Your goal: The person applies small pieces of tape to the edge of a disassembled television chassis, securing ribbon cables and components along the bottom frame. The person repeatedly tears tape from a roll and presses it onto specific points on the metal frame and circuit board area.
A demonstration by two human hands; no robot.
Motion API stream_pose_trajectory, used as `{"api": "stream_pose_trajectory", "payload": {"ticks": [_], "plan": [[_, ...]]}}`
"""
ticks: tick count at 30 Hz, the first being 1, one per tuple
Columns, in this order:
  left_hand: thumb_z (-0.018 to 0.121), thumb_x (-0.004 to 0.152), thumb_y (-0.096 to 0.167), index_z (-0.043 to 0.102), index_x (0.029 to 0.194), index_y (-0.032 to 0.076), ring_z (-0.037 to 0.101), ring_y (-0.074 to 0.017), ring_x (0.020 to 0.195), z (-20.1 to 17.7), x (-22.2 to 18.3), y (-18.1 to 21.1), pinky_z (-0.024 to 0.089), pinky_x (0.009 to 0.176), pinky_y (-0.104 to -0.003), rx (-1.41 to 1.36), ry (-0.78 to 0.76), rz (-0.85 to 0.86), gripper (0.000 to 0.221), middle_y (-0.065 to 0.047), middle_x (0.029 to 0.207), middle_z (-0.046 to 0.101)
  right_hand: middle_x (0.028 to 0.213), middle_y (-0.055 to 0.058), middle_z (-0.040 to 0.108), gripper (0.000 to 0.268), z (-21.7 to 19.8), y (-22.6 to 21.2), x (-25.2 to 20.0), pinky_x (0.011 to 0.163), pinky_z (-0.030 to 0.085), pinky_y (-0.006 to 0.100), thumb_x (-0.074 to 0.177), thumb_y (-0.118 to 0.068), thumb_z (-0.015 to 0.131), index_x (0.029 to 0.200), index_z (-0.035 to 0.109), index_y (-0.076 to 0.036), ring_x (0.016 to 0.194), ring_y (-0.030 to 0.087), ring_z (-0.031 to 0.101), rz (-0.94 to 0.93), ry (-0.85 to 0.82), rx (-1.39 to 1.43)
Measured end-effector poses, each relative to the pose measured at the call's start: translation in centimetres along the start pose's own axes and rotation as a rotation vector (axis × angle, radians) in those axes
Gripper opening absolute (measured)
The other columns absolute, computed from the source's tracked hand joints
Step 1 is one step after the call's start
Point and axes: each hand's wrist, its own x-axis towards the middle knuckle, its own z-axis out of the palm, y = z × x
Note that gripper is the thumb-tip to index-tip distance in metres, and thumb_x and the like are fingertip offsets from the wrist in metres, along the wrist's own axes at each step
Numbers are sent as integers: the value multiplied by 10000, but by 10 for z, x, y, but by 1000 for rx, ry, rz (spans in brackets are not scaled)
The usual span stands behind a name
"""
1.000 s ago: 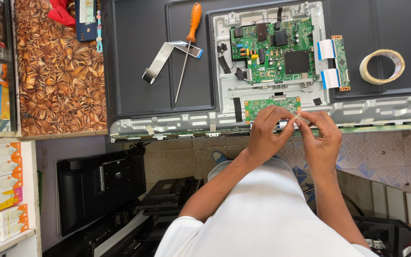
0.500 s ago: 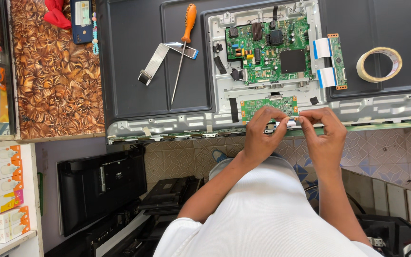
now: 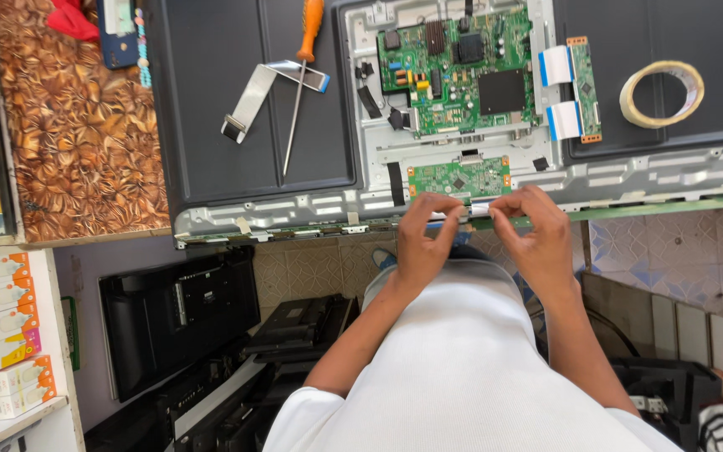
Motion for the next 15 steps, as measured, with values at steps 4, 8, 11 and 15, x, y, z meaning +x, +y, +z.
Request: {"api": "stream_pose_trajectory", "payload": {"ticks": [4, 8, 11, 15], "plan": [[686, 972, 29, 711, 1057, 86, 683, -331, 812, -14, -5, -9, 542, 785, -417, 85, 46, -20, 105, -113, 878, 672, 791, 123, 645, 78, -9, 15, -1, 777, 534, 422, 946, 24, 787, 975, 747, -36, 758, 315, 659, -13, -3, -61], [689, 980, 49, 715, 1049, 97, 677, -260, 757, -26, -11, -2, 545, 749, -377, 140, 68, -51, 89, -65, 858, 681, 825, 131, 643, 95, -22, 24, -3, 801, 536, 424, 974, 67, 785, 1003, 750, -17, 781, 332, 663, -6, 45, -95], [648, 1024, 79, 709, 1080, 97, 597, -186, 640, -27, -21, -5, 511, 643, -323, 152, 39, -102, 85, -46, 771, 645, 847, 91, 630, 119, -28, 35, -4, 823, 537, 395, 1012, 91, 774, 1042, 750, -22, 790, 283, 653, 18, 82, -85], [640, 1029, 75, 725, 1088, 80, 489, -143, 478, -23, -34, -10, 427, 475, -279, 167, -20, -172, 103, -52, 620, 610, 865, 81, 611, 122, -31, 43, -7, 817, 547, 388, 1026, 108, 764, 1064, 736, -5, 798, 260, 647, 32, 85, -78]]}}
